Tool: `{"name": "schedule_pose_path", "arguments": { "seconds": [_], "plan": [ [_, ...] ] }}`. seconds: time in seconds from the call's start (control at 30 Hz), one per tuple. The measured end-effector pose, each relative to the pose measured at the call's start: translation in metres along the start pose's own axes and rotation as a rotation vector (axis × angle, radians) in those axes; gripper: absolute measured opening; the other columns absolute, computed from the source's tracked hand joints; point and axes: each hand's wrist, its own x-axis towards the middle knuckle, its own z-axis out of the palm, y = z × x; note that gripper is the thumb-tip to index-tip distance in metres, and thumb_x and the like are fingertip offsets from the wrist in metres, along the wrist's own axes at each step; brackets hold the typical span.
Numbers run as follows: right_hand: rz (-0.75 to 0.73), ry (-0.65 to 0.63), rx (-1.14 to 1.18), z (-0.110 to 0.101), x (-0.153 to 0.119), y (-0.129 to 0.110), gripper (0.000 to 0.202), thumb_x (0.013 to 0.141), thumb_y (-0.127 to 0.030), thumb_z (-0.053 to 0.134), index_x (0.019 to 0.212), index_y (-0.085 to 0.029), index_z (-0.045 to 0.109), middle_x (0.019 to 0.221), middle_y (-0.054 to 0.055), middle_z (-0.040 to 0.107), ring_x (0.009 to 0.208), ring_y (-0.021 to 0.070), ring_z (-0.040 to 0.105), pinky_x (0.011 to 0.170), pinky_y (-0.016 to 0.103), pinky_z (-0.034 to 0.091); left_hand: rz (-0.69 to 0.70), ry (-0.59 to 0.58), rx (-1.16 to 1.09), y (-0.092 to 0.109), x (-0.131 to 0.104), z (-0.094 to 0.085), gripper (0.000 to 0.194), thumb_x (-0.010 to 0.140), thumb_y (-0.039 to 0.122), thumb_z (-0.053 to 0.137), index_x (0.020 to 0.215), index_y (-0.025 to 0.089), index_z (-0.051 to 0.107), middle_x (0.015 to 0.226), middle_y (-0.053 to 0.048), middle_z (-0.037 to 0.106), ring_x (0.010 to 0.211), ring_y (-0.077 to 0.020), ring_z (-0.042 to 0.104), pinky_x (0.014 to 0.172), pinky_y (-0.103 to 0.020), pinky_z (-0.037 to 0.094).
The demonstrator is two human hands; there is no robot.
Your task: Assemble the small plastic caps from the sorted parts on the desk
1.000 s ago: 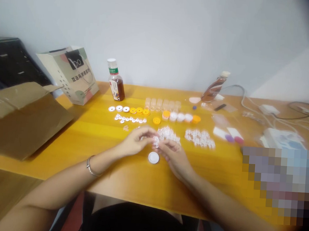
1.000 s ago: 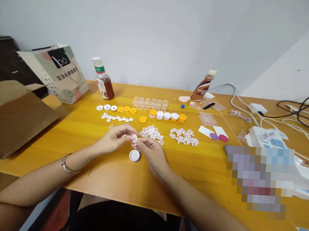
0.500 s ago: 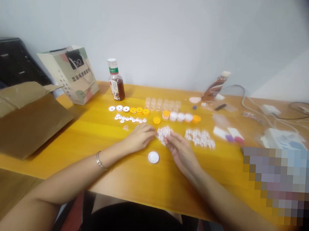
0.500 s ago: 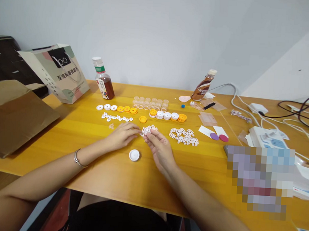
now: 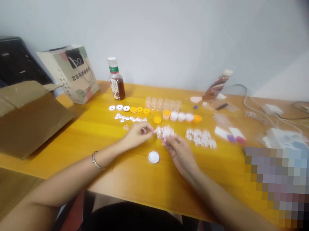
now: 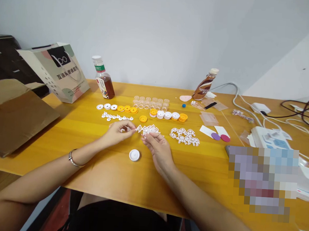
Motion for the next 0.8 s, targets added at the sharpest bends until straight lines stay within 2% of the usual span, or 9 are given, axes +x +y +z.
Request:
{"name": "schedule_pose_path", "arguments": {
  "seconds": [0.13,0.3,0.47,0.57,0.8],
  "plan": [
    [-0.002,-0.001,-0.016,0.0,0.001,0.001,0.017,0.061,-0.022,0.074,0.069,-0.019,0.06,0.068,-0.003,0.066,0.066,0.0088,0.062,0.072,0.021,0.05,-0.028,-0.073,-0.022,0.003,-0.002,0.006,0.008,0.074,0.017,0.053,0.079,0.014,0.058,0.074,0.0,0.06,0.066,-0.0098,0.053,0.061,-0.021,0.04],
    [-0.013,0.004,-0.007,-0.002,0.003,0.001,0.016,0.063,-0.024,0.073,0.07,-0.019,0.059,0.074,-0.001,0.068,0.07,0.0098,0.064,0.073,0.021,0.051,0.006,-0.117,-0.028,0.007,-0.002,0.013,0.012,0.074,0.015,0.052,0.084,0.015,0.058,0.076,0.0,0.062,0.065,-0.0091,0.053,0.06,-0.02,0.039],
    [-0.011,0.015,-0.008,-0.004,0.003,0.002,0.018,0.066,-0.025,0.072,0.073,-0.021,0.056,0.081,0.001,0.07,0.081,0.0155,0.066,0.079,0.028,0.052,-0.011,-0.128,-0.065,0.004,-0.001,0.014,0.013,0.08,0.022,0.05,0.083,0.014,0.06,0.072,0.0,0.061,0.059,-0.0081,0.05,0.055,-0.02,0.037],
    [-0.027,0.032,0.006,-0.004,0.003,0.002,0.021,0.065,-0.024,0.072,0.073,-0.021,0.054,0.08,0.0,0.07,0.084,0.0164,0.066,0.082,0.028,0.051,-0.05,-0.128,-0.166,0.002,0.0,0.014,0.015,0.08,0.026,0.052,0.08,0.013,0.059,0.072,-0.001,0.06,0.061,-0.0079,0.051,0.057,-0.02,0.039],
    [-0.016,0.021,-0.012,-0.003,0.003,0.001,0.02,0.066,-0.025,0.071,0.074,-0.02,0.053,0.09,0.002,0.07,0.084,0.0162,0.066,0.081,0.028,0.051,-0.155,-0.178,-0.489,-0.001,0.002,0.009,0.012,0.079,0.022,0.055,0.081,0.011,0.055,0.079,-0.004,0.062,0.071,-0.0092,0.058,0.07,-0.023,0.044]
  ]
}}
